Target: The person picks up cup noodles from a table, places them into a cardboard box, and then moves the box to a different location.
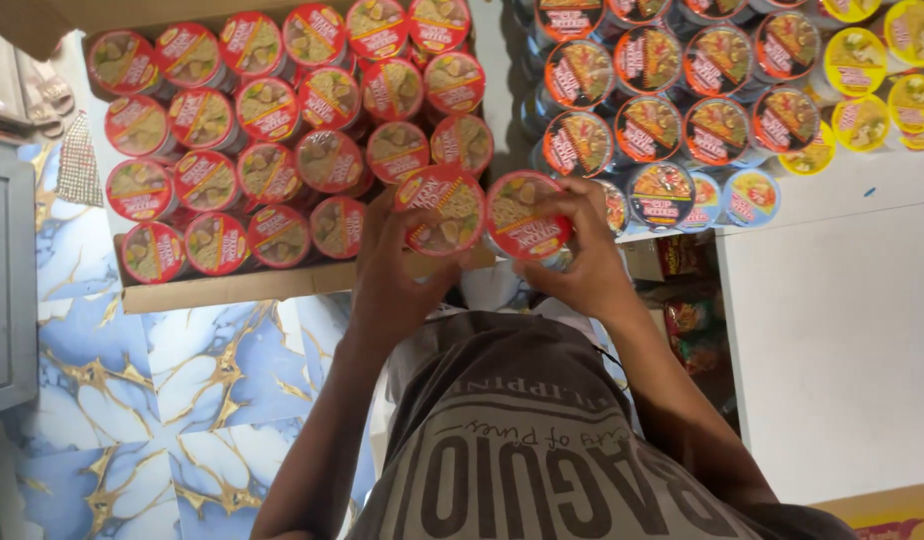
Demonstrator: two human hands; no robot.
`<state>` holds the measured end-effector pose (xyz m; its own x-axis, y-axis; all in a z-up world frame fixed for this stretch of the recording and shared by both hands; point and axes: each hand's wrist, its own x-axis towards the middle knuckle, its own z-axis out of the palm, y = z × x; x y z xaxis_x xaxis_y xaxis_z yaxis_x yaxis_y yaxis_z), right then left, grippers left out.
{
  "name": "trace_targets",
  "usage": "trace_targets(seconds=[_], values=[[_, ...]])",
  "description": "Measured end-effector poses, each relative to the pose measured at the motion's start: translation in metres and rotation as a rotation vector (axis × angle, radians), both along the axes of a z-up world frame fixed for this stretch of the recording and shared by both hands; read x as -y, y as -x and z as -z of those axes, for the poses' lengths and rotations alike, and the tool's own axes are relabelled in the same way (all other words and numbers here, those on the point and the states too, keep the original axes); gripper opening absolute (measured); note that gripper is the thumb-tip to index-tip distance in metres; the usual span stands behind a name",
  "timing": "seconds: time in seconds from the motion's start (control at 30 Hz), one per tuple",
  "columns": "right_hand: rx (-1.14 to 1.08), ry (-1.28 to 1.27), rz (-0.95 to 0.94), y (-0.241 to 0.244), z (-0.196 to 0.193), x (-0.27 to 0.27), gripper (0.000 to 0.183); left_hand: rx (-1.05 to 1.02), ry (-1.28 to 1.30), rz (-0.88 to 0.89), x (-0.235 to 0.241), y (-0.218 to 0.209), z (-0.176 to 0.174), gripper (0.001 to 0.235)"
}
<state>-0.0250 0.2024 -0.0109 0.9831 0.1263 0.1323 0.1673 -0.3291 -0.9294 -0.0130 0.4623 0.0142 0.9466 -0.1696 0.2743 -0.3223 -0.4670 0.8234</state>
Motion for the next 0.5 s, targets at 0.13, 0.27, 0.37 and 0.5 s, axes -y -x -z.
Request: trace_targets(seconds=[0.13, 0.27, 0.37, 0.5], values=[[-0.009, 0.193, -0.041, -0.015, 0.008, -0.031, 0.074, -0.02, -0.041, -0.012, -0.025, -0.01, 0.027, 0.067], [-0.004, 0.274, -0.068, -0.03, 0.033, -0.045, 0.073, -0.113, -0.119, -0.027, -0.033, -0.023, 0.047, 0.081], [-0.006, 0.263, -0.079, -0.031, 0.055, -0.049, 0.068, -0.122, -0.198, -0.039, -0.037, -0.026, 0.076, 0.08], [0.051, 0.325, -0.047, -0.036, 0.068, -0.052, 0.059, -0.01, -0.334, -0.067, -0.039, -0.036, 0.108, 0.061]])
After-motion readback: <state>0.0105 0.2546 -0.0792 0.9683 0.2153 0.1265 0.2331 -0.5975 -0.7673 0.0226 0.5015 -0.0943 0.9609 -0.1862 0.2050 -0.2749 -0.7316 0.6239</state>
